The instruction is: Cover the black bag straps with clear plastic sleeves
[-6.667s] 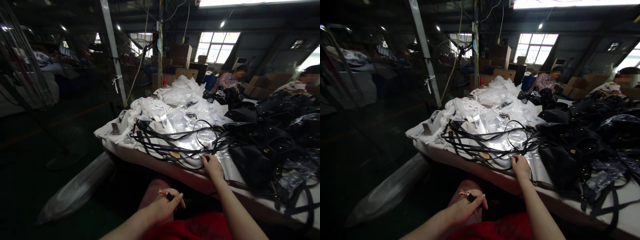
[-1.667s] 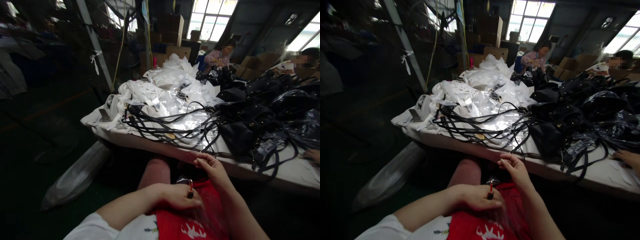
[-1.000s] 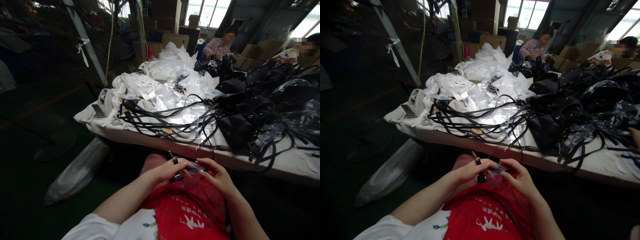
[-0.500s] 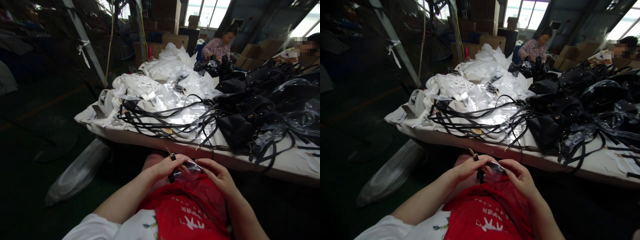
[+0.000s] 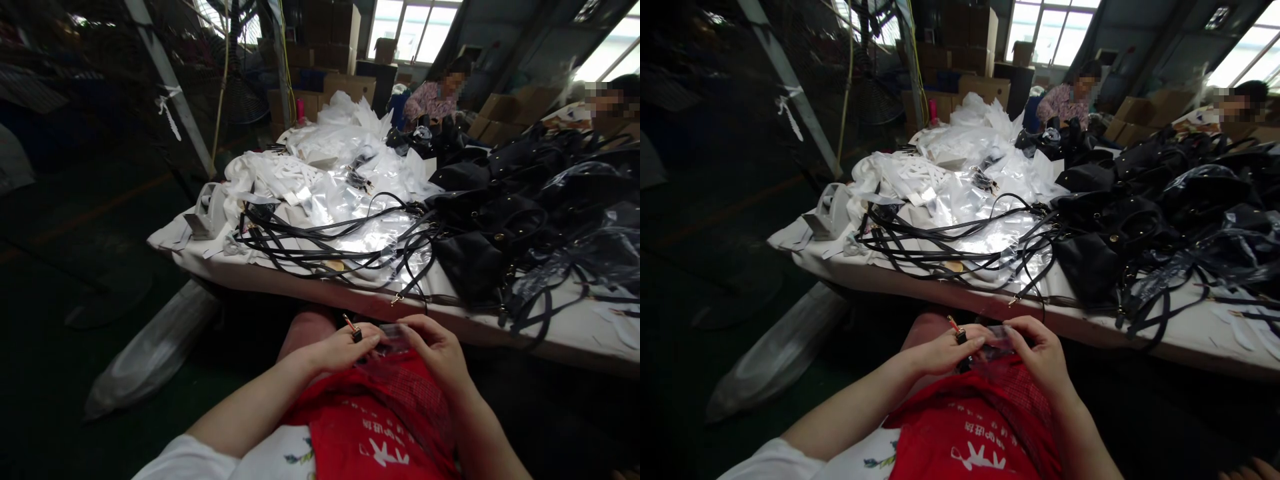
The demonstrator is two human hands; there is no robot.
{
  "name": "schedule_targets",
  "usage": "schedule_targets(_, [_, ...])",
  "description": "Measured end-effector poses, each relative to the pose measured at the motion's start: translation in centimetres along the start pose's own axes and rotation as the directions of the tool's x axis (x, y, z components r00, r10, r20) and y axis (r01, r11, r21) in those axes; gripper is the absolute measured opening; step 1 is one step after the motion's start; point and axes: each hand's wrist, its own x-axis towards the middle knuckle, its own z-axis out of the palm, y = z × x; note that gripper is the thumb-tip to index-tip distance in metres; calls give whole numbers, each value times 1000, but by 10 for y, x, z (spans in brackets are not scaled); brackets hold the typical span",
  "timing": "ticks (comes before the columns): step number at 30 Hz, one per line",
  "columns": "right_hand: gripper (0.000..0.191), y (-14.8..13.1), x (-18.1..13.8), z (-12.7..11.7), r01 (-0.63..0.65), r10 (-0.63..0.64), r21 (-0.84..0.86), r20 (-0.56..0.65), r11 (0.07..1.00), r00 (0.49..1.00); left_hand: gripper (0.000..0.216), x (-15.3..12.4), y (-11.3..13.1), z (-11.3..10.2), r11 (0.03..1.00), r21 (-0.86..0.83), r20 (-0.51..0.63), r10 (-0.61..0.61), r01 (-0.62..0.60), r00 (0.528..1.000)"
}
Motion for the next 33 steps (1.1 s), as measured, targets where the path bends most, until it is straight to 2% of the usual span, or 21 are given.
schedule_targets(6, [19, -4, 2, -1, 12, -13, -19, -37, 1000, 999, 45, 1, 3, 0, 956, 286, 44, 61, -71, 997])
schedule_targets(8, [19, -6, 3, -2, 32, -34, -68, -30, 997, 999, 44, 1, 2, 2, 948, 312, 48, 52, -64, 997])
schedule_targets(12, [23, -8, 6, 0, 38, -24, -166, 83, 985, 996, 46, 1, 1, 4, 931, 353, 64, 73, -91, 995])
schedule_targets(15, [23, -5, 6, 2, 36, -13, -217, 108, 975, 994, 49, -1, 4, 3, 925, 364, 66, 92, -110, 994])
schedule_targets(20, [24, -6, 5, 2, 69, -21, -277, 172, 958, 985, 48, -3, 6, 1, 946, 297, 49, 118, -128, 992])
schedule_targets(25, [51, -9, -2, 2, 146, -28, -278, 388, 950, 921, 46, -2, 4, 1, 956, 257, 11, 145, -143, 989])
schedule_targets(27, [69, -7, -8, 8, 161, -13, -307, 432, 938, 902, 52, 0, 1, 3, 963, 235, -9, 138, -132, 990])
schedule_targets(30, [100, -1, -15, 20, 171, -5, -371, 409, 913, 913, 59, 3, -4, 5, 996, 70, -65, 66, -61, 996])
schedule_targets(33, [104, 6, -15, 27, 166, -29, -388, 333, 906, 942, 63, 4, -4, 2, 992, -123, -107, 21, -35, 994])
